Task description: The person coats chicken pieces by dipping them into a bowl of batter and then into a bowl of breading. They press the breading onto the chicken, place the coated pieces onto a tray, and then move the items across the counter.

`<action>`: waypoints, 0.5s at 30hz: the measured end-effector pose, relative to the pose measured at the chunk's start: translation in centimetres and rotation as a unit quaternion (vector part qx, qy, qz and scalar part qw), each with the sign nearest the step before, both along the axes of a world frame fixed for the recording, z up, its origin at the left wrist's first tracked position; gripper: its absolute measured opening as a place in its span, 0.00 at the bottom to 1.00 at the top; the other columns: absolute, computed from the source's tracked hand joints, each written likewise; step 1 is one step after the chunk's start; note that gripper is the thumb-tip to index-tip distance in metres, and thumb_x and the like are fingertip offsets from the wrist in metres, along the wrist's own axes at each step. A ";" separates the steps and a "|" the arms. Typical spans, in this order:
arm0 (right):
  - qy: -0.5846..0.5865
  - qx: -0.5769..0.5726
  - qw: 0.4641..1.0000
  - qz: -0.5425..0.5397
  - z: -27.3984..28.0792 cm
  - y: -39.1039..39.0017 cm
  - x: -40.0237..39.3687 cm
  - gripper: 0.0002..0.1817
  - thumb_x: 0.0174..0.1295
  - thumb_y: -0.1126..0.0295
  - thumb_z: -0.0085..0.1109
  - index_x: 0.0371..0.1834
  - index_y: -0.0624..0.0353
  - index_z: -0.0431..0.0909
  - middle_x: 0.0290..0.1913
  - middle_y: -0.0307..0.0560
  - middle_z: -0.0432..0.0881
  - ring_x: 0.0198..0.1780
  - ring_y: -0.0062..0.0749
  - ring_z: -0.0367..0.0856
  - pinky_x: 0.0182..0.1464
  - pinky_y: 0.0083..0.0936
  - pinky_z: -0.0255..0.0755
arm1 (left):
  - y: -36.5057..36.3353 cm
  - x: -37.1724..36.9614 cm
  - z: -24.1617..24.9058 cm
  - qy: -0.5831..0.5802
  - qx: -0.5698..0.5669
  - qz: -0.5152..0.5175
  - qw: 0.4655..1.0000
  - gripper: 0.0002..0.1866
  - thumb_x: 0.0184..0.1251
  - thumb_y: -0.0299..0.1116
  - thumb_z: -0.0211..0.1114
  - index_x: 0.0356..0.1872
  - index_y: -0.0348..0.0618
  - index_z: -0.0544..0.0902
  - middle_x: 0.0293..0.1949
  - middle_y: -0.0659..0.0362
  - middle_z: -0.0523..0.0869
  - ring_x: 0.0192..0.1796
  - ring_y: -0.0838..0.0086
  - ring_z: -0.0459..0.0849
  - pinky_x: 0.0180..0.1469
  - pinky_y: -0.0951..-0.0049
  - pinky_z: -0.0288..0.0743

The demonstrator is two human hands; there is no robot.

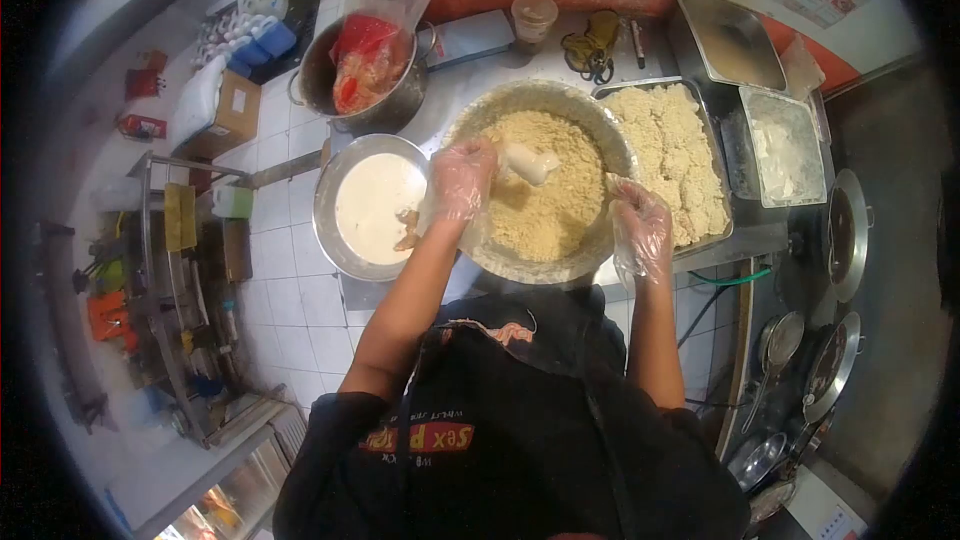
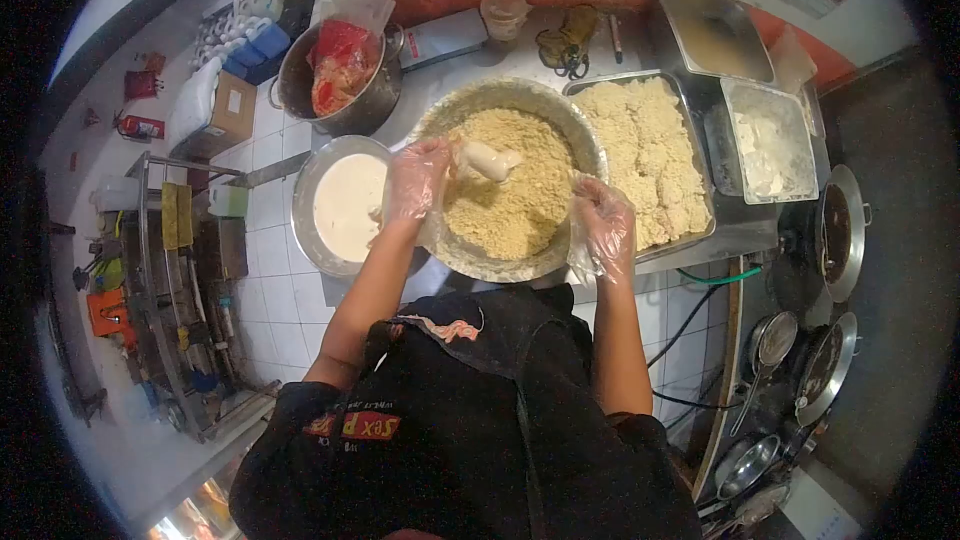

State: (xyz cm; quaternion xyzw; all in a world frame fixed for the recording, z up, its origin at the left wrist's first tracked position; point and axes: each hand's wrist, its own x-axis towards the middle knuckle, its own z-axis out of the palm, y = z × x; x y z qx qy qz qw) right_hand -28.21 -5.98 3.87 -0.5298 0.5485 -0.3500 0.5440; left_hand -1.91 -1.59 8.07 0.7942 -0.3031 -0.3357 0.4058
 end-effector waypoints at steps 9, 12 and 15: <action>0.410 -0.075 0.877 0.238 -3.7 -3.6 5.1 0.16 0.52 0.65 0.54 0.37 0.67 0.81 0.41 0.62 0.83 0.44 0.51 0.83 0.47 0.39 0.76 | 1.1 -2.9 -7.7 -0.258 0.283 -0.227 0.896 0.20 0.60 0.33 0.57 0.49 0.28 0.78 0.47 0.38 0.82 0.50 0.48 0.82 0.54 0.57 0.74; 0.444 -0.054 0.856 0.259 -6.9 -2.8 6.9 0.16 0.52 0.62 0.56 0.34 0.65 0.82 0.41 0.63 0.83 0.47 0.54 0.83 0.49 0.43 0.76 | 1.7 -3.8 -13.1 -0.286 0.226 -0.159 0.917 0.20 0.56 0.33 0.59 0.48 0.31 0.80 0.48 0.41 0.83 0.52 0.46 0.81 0.53 0.56 0.75; 0.424 -0.061 0.874 0.231 -12.3 -0.7 7.8 0.14 0.53 0.62 0.57 0.28 0.64 0.82 0.35 0.61 0.84 0.41 0.53 0.83 0.45 0.42 0.76 | 1.0 -4.3 -13.0 -0.150 0.308 -0.324 0.882 0.17 0.55 0.34 0.60 0.44 0.36 0.83 0.45 0.44 0.84 0.49 0.51 0.83 0.50 0.58 0.76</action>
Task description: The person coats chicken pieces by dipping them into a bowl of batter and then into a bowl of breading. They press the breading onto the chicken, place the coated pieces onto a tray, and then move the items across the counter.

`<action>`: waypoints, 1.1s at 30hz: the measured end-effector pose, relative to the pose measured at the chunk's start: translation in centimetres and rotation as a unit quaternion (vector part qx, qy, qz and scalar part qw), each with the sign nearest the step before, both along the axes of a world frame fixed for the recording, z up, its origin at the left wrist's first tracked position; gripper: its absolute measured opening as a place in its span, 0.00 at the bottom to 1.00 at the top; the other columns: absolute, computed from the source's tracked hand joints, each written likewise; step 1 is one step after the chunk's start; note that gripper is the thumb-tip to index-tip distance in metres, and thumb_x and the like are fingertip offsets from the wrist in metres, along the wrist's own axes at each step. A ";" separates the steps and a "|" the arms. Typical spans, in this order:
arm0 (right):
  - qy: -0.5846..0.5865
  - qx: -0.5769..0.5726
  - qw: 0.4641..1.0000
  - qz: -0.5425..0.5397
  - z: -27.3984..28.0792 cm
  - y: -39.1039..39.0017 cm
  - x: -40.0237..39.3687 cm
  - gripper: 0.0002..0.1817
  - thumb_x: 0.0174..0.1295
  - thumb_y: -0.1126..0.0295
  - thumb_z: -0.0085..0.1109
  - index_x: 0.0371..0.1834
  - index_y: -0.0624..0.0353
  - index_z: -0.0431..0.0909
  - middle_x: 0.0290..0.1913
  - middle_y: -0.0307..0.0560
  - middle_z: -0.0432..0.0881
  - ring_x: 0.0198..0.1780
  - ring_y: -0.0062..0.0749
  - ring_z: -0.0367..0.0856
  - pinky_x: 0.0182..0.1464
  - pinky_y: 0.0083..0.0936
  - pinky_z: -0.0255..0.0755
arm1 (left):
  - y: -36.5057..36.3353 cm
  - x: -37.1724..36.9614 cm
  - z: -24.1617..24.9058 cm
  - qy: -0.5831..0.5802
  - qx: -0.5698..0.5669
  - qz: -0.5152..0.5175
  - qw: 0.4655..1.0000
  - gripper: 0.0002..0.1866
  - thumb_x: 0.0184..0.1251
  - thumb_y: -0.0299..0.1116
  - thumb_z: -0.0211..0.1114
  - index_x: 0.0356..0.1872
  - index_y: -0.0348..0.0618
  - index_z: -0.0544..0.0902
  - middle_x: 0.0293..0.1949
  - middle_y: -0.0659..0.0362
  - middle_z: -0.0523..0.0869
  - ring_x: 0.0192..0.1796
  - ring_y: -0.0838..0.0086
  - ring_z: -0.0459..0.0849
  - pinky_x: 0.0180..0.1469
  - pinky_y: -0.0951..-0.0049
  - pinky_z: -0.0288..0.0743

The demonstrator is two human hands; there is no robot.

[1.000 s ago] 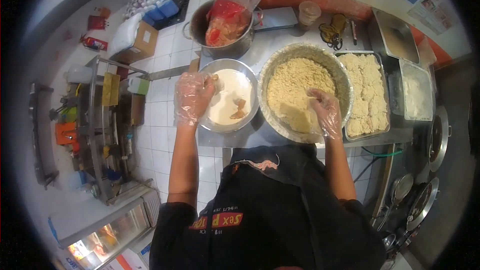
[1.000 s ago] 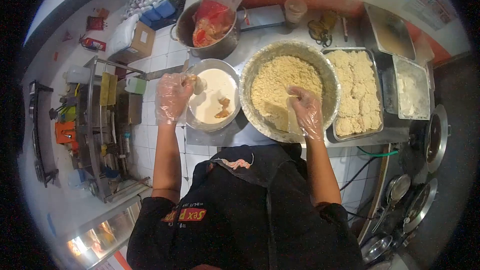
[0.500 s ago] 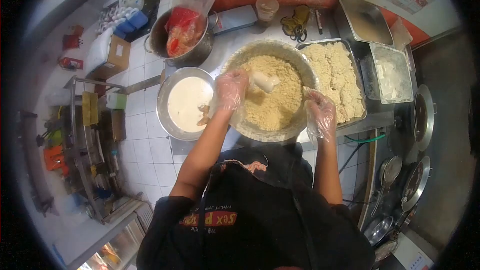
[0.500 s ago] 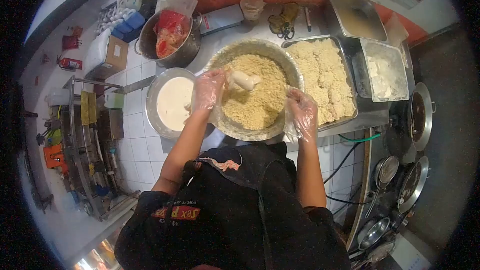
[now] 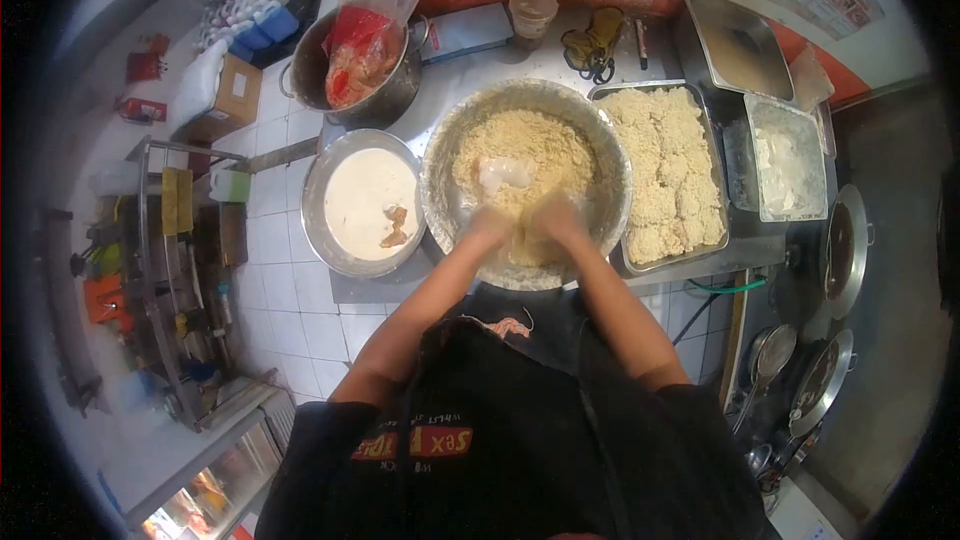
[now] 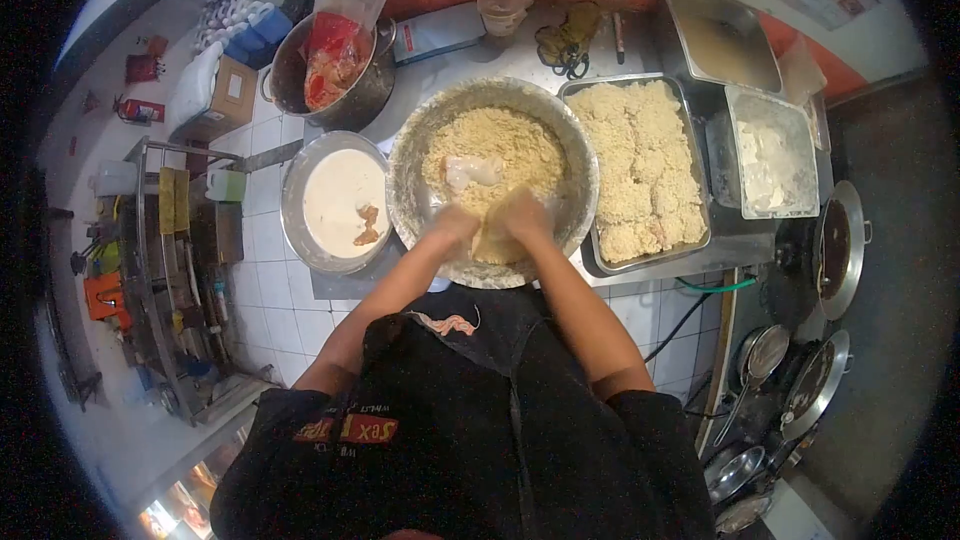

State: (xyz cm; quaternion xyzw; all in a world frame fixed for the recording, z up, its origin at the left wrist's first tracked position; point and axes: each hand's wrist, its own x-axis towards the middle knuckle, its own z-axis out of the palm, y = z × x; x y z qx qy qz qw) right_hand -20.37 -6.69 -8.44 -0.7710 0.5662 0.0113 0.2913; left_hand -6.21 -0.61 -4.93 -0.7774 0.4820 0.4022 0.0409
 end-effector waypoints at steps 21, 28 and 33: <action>-0.398 0.386 0.751 -0.359 6.7 0.0 0.9 0.20 0.59 0.67 0.55 0.53 0.65 0.76 0.28 0.36 0.73 0.27 0.23 0.68 0.29 0.24 0.63 | 3.0 -0.8 2.7 0.427 -0.074 0.595 0.676 0.11 0.55 0.26 0.60 0.40 0.36 0.78 0.30 0.58 0.73 0.33 0.68 0.71 0.35 0.66 0.65; -0.070 -0.283 0.936 0.197 5.5 -0.9 1.7 0.29 0.62 0.66 0.51 0.68 0.64 0.63 0.67 0.63 0.67 0.70 0.46 0.63 0.70 0.36 0.57 | 2.0 0.6 2.6 -0.128 -0.387 0.007 0.913 0.28 0.59 0.27 0.52 0.65 0.35 0.67 0.64 0.46 0.70 0.70 0.57 0.63 0.73 0.60 0.52; 0.073 -0.071 0.949 0.297 6.0 -0.8 2.7 0.37 0.62 0.68 0.46 0.75 0.64 0.50 0.77 0.62 0.45 0.79 0.55 0.37 0.76 0.49 0.32 | 1.4 1.7 1.8 -0.138 -0.323 -0.156 0.923 0.29 0.63 0.25 0.48 0.68 0.34 0.63 0.69 0.46 0.64 0.74 0.55 0.57 0.75 0.57 0.48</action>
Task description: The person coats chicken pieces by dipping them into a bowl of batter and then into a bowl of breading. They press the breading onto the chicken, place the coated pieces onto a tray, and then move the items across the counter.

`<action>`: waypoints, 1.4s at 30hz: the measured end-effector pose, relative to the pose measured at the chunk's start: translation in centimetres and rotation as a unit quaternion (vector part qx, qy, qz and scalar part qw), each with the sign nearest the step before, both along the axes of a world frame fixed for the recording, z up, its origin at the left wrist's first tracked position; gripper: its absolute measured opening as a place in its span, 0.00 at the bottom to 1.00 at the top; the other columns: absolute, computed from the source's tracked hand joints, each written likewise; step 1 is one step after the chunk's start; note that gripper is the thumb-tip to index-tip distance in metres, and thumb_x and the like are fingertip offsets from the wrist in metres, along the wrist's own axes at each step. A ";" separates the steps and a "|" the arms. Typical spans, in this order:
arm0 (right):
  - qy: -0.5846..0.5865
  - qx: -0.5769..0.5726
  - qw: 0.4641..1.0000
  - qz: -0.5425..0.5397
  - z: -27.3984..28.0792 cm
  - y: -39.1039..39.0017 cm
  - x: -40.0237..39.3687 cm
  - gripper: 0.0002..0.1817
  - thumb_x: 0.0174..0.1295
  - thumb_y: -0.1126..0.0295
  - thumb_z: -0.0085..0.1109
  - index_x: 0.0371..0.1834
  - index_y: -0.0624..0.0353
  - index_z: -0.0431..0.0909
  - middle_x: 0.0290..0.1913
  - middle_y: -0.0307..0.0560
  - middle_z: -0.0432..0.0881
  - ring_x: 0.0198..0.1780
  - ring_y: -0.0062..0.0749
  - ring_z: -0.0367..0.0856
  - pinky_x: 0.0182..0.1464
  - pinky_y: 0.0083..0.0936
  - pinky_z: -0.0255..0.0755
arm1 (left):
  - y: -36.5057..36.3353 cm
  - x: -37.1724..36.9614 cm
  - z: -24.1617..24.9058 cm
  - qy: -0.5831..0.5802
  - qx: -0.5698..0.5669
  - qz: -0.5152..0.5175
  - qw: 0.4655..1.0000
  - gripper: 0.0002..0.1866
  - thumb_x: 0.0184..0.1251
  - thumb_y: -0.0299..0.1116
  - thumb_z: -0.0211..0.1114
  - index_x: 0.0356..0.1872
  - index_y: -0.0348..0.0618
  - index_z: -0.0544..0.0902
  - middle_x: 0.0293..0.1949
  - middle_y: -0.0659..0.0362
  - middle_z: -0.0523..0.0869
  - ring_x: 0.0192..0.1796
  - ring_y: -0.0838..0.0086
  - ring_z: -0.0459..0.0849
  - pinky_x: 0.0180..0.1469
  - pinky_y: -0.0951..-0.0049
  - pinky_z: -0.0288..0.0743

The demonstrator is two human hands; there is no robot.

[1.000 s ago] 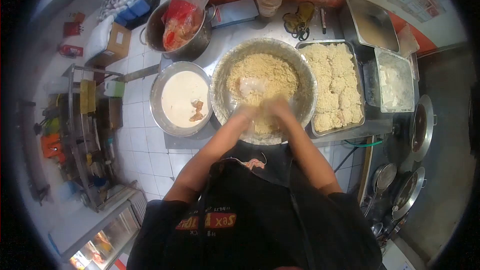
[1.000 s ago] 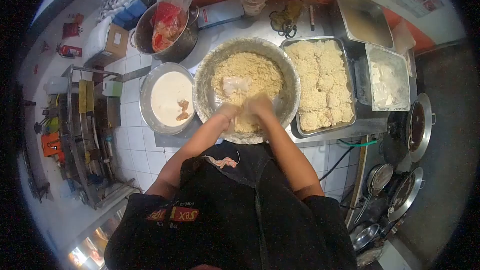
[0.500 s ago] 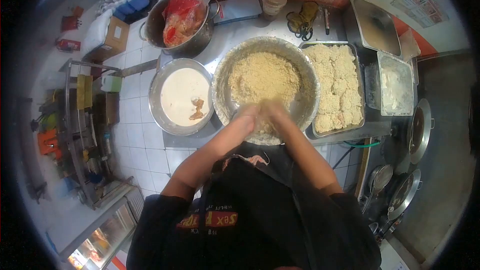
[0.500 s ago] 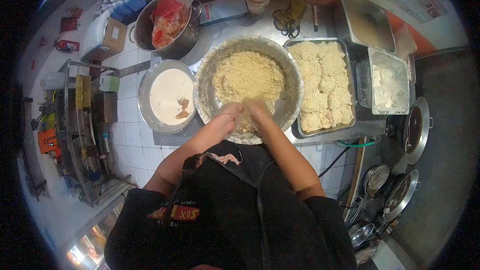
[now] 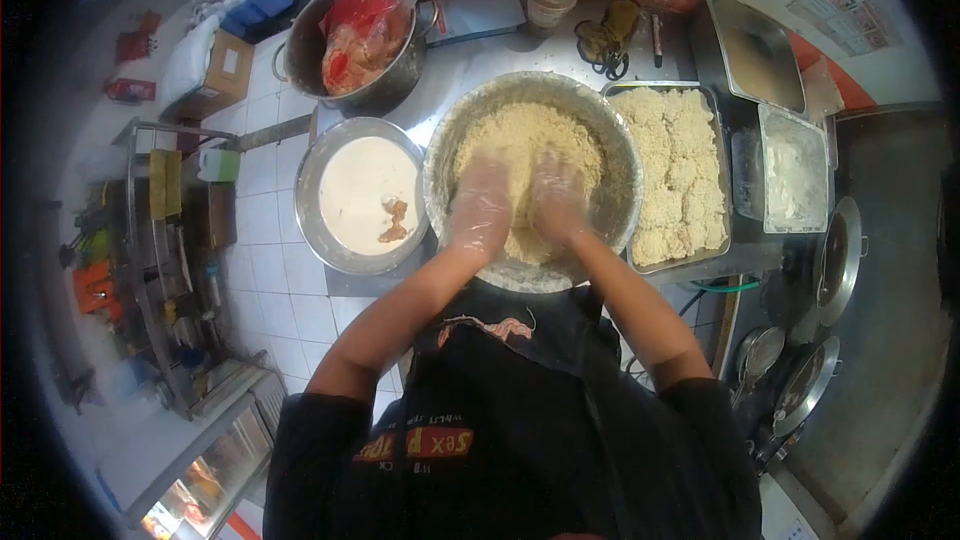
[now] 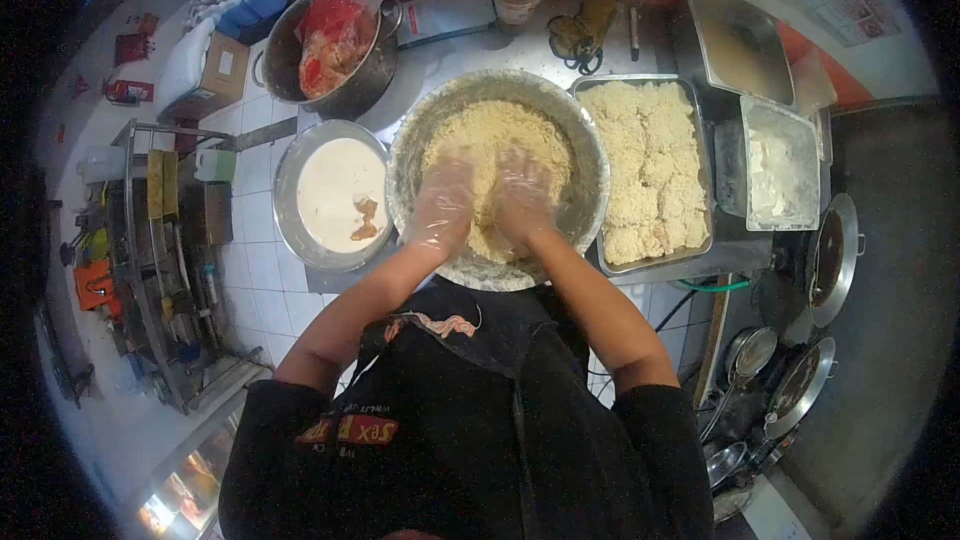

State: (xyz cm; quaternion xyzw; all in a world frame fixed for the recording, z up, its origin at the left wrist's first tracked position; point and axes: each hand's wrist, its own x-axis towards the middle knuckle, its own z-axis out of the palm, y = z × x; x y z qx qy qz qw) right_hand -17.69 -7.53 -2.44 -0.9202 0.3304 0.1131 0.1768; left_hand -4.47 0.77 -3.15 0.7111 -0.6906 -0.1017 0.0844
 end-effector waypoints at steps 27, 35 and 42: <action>-0.001 -0.043 0.998 -0.034 -2.6 1.7 0.9 0.46 0.54 0.53 0.54 0.73 0.68 0.52 0.76 0.63 0.48 0.77 0.59 0.42 0.75 0.52 0.36 | 0.6 -0.7 -3.0 0.076 0.047 0.013 0.996 0.29 0.64 0.28 0.51 0.67 0.27 0.63 0.70 0.42 0.63 0.74 0.54 0.58 0.75 0.62 0.51; -0.061 0.037 0.995 -0.065 -0.4 1.0 0.3 0.36 0.59 0.58 0.52 0.69 0.69 0.62 0.71 0.63 0.62 0.77 0.48 0.49 0.76 0.50 0.33 | -0.3 -0.3 0.5 -0.031 0.094 -0.010 0.995 0.32 0.61 0.25 0.52 0.67 0.23 0.59 0.71 0.40 0.60 0.75 0.54 0.55 0.76 0.62 0.49; -0.008 0.046 0.994 -0.094 -0.5 0.1 0.0 0.27 0.57 0.62 0.54 0.57 0.68 0.71 0.47 0.55 0.83 0.55 0.50 0.79 0.66 0.43 0.60 | -0.4 1.0 2.5 0.016 0.151 -0.003 0.988 0.31 0.63 0.25 0.47 0.68 0.21 0.56 0.71 0.37 0.59 0.75 0.52 0.54 0.76 0.60 0.45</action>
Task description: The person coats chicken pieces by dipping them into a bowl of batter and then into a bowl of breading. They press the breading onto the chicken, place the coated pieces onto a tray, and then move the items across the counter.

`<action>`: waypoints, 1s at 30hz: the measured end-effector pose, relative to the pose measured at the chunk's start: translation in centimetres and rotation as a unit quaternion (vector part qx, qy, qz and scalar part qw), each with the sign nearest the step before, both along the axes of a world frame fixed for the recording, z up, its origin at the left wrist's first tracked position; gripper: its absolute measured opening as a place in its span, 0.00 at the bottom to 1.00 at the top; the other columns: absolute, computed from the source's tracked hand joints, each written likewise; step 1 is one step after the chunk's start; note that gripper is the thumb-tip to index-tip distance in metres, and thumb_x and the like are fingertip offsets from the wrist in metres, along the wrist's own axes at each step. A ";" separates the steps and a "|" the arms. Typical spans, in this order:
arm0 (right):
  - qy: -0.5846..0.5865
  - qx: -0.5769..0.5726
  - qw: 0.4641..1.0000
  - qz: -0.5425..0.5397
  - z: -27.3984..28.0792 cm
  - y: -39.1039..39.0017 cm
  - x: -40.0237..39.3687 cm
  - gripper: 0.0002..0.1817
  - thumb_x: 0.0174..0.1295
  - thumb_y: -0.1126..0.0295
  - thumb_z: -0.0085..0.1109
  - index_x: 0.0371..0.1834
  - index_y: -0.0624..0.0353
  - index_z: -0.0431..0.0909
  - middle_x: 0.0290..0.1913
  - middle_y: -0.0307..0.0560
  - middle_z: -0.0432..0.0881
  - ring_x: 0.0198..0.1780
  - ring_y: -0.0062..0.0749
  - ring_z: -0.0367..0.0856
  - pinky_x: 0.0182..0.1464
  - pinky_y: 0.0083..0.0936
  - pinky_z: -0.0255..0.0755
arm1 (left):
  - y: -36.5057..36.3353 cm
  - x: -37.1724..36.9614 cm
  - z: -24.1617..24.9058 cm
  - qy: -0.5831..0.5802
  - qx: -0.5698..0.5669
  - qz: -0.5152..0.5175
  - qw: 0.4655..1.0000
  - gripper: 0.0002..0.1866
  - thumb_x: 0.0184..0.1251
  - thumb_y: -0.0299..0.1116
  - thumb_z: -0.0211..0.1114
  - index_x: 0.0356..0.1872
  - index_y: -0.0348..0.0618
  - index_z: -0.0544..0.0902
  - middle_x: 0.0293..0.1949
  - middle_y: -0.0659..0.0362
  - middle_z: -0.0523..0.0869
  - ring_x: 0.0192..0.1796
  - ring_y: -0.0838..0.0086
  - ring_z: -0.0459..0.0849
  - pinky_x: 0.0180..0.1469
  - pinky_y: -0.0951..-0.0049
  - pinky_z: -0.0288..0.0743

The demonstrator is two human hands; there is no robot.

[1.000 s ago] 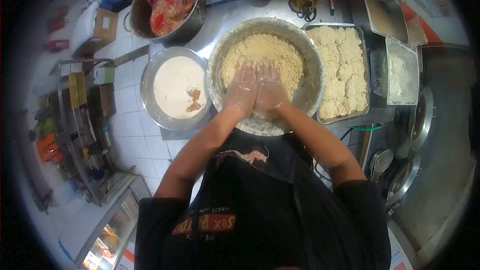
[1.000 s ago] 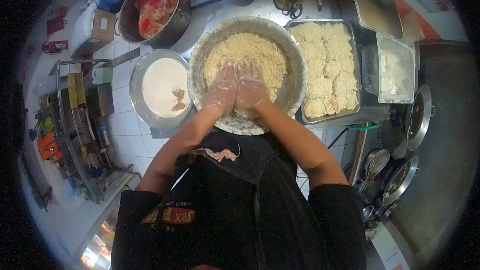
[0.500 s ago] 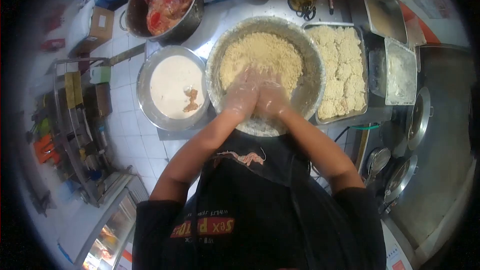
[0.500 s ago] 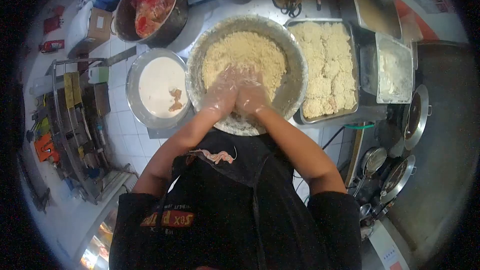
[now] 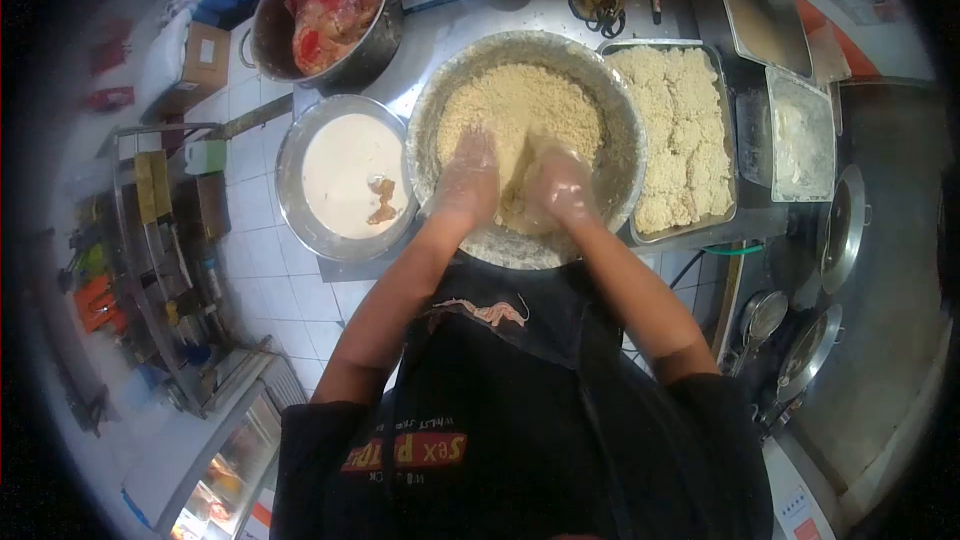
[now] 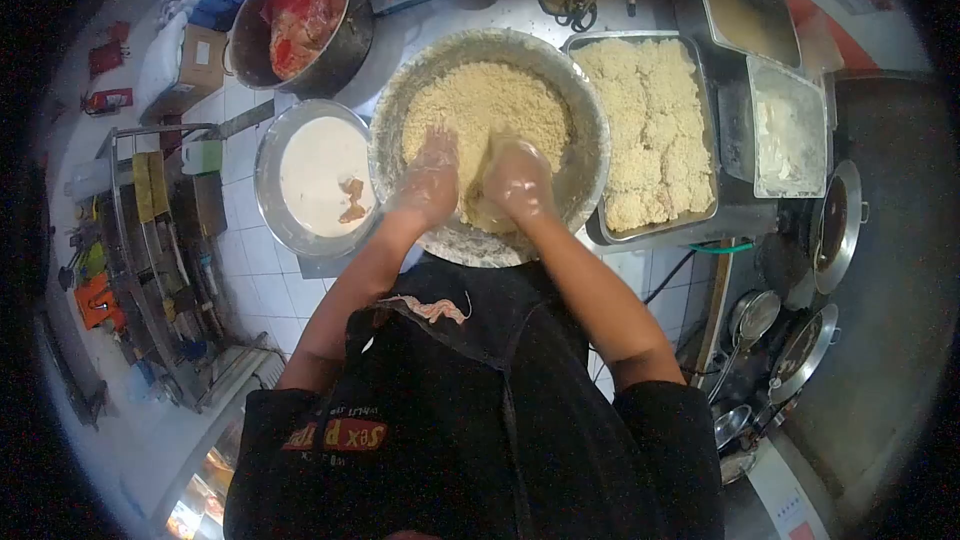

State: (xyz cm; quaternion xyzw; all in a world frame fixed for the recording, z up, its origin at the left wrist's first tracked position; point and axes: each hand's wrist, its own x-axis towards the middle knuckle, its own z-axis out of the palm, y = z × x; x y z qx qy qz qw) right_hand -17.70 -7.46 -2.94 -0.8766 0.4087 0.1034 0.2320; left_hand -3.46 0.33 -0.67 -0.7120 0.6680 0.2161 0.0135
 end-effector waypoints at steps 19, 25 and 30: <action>-0.075 0.122 0.912 -0.384 0.6 -1.3 2.5 0.28 0.45 0.50 0.68 0.43 0.62 0.83 0.43 0.58 0.84 0.43 0.46 0.84 0.46 0.37 0.74 | 1.9 1.6 0.0 0.065 -0.155 0.129 0.977 0.38 0.54 0.21 0.53 0.71 0.33 0.57 0.68 0.39 0.64 0.71 0.55 0.64 0.70 0.63 0.61; -0.099 -0.053 0.934 -0.339 5.3 -1.1 1.0 0.29 0.45 0.51 0.68 0.45 0.61 0.82 0.39 0.57 0.84 0.43 0.49 0.83 0.49 0.39 0.74 | 2.2 0.9 1.0 0.313 -0.160 0.290 0.890 0.41 0.52 0.24 0.57 0.73 0.36 0.56 0.68 0.42 0.67 0.63 0.60 0.74 0.62 0.68 0.68; -0.120 -0.099 0.939 -0.308 9.3 1.4 1.9 0.25 0.47 0.53 0.66 0.39 0.64 0.82 0.33 0.60 0.82 0.37 0.50 0.83 0.43 0.39 0.76 | 1.5 -2.2 2.5 0.514 -0.076 0.573 0.634 0.40 0.46 0.27 0.60 0.69 0.37 0.64 0.52 0.47 0.77 0.45 0.64 0.77 0.48 0.68 0.71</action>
